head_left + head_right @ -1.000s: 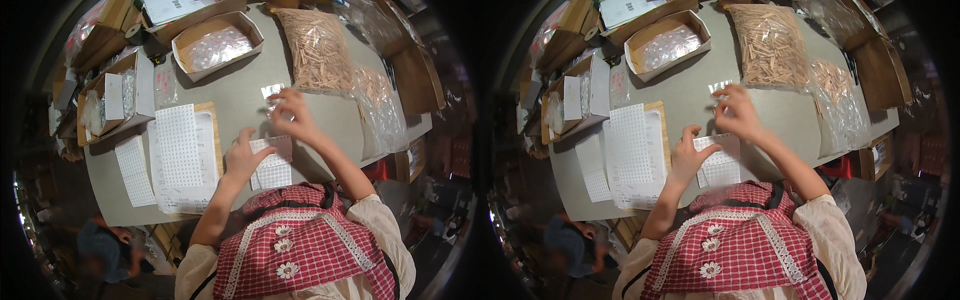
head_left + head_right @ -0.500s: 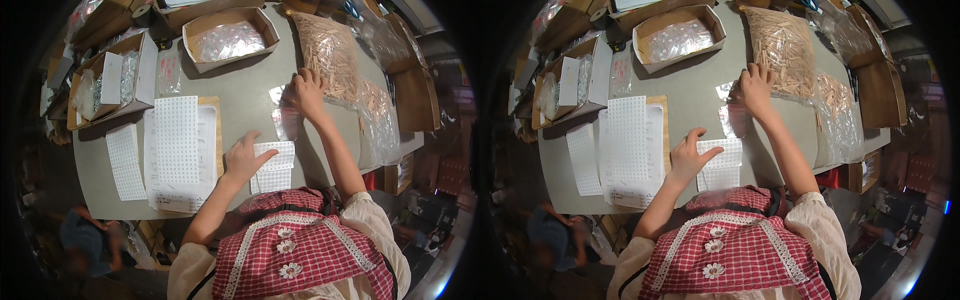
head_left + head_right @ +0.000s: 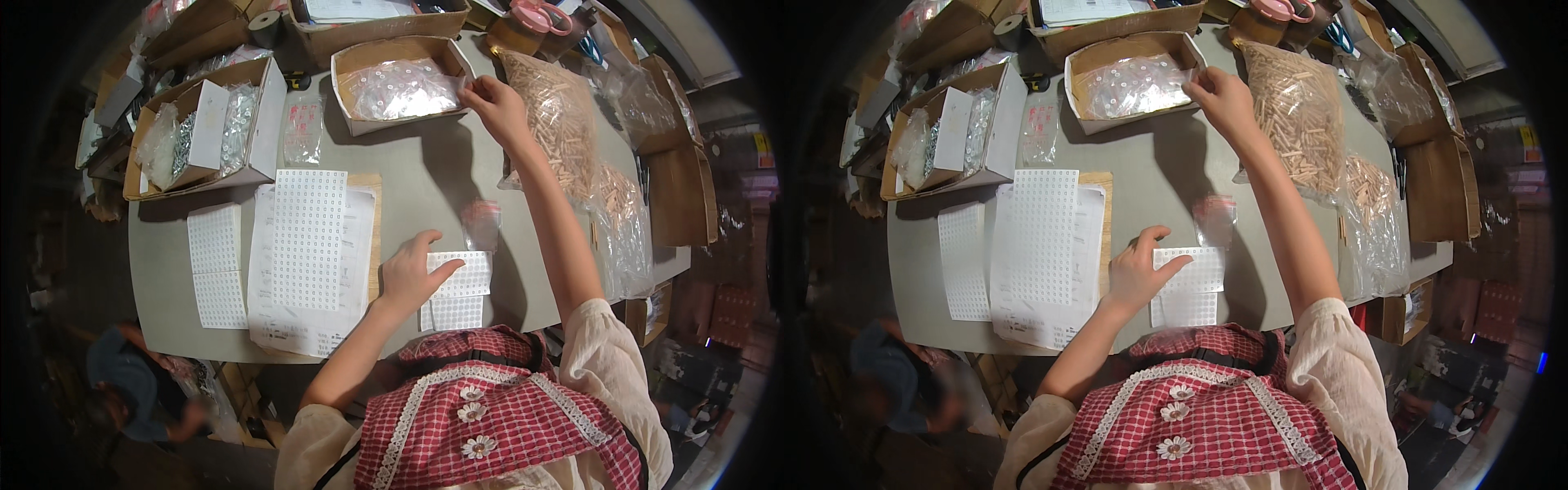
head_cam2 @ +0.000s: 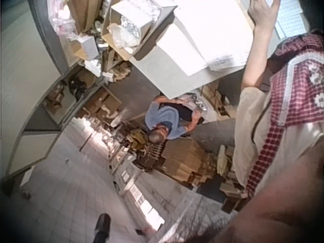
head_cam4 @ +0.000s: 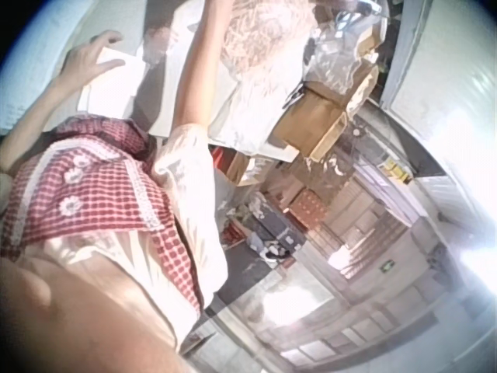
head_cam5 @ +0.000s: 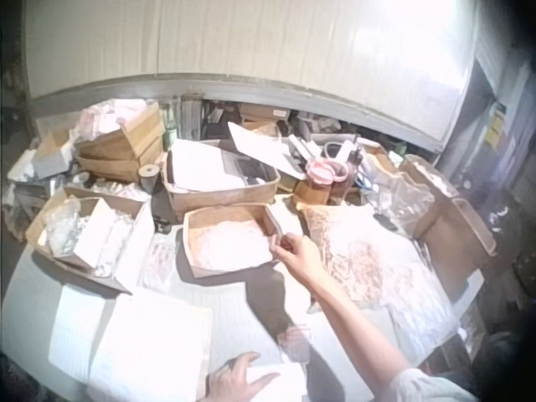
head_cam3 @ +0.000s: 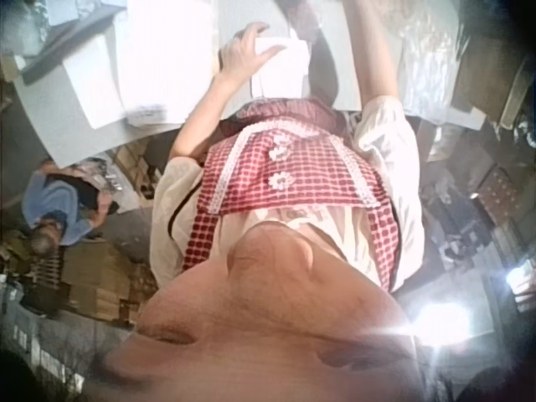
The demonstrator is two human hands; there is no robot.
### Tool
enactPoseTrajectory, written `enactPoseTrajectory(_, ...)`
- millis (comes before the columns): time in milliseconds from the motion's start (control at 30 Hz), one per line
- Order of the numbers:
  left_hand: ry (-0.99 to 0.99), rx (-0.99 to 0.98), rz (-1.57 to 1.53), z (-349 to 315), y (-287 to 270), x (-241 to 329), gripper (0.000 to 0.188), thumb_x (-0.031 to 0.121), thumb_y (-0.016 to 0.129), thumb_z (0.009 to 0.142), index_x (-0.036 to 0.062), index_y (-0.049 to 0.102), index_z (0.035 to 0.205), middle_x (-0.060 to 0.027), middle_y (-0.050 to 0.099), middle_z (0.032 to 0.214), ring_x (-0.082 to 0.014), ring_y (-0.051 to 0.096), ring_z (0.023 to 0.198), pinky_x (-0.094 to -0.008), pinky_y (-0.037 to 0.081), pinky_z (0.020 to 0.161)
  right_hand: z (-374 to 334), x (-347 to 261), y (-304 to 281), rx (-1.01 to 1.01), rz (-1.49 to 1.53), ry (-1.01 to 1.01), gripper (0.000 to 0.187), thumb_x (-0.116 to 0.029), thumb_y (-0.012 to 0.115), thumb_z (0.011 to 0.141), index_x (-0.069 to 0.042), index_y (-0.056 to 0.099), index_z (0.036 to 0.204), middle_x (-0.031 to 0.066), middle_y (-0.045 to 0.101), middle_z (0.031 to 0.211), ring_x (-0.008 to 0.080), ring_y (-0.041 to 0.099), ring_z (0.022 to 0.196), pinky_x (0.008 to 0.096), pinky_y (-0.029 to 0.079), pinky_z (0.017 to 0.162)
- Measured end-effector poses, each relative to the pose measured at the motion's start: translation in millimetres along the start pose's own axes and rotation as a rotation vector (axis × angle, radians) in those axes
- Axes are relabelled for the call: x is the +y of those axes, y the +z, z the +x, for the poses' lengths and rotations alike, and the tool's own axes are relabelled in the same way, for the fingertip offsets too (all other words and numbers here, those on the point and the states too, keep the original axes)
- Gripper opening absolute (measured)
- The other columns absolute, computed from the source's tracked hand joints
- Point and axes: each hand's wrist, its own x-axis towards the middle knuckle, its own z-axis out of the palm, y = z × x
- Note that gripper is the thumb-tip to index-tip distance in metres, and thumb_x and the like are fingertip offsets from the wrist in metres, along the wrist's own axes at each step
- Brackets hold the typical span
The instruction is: The person repeatedly peels small circular labels from a sheet and places them into small clear plastic bags on a cluttered work table. The person handles the label sheet and bags by hand throughout the clip.
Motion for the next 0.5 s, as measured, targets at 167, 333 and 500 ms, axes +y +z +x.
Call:
enactPoseTrajectory(167, -0.018, 0.009, -0.057, -3, -2, -6, 0.048, 0.036, 0.083, 0.087, 0.0080, 0.063, 0.121, -0.0085, 0.075, 0.102, -0.0248, 0.072, 0.083, -0.0374, 0.056, 0.066, -22, -11, 6, 0.101, 0.158, -0.165, 0.027, -0.026, 0.071, 0.097, 0.001, 0.073, 0.104, 0.0151, 0.075, 0.091, 0.0241, 0.070, 0.079, 0.0344, 0.053, 0.073)
enactPoseTrajectory(333, -0.127, -0.077, -0.158, -7, -8, -5, 0.045, 0.023, 0.082, 0.088, 0.0063, 0.060, 0.123, -0.0081, 0.074, 0.093, -0.0172, 0.069, 0.075, -0.0304, 0.053, 0.065, -147, 17, -22, -0.113, -0.124, -0.526, 0.032, -0.008, 0.066, 0.094, -0.002, 0.066, 0.126, 0.0159, 0.070, 0.127, 0.0381, 0.066, 0.114, 0.0468, 0.051, 0.099)
enactPoseTrajectory(500, -0.122, -0.035, -0.246, -6, 0, -7, 0.043, 0.008, 0.079, 0.089, 0.0034, 0.056, 0.125, -0.0056, 0.073, 0.089, -0.0101, 0.067, 0.074, -0.0234, 0.051, 0.066, -251, 64, -42, -0.373, -0.547, -0.284, 0.076, -0.041, 0.064, 0.098, -0.002, 0.035, 0.158, 0.0198, 0.030, 0.167, 0.0363, 0.024, 0.156, 0.0540, 0.018, 0.126)
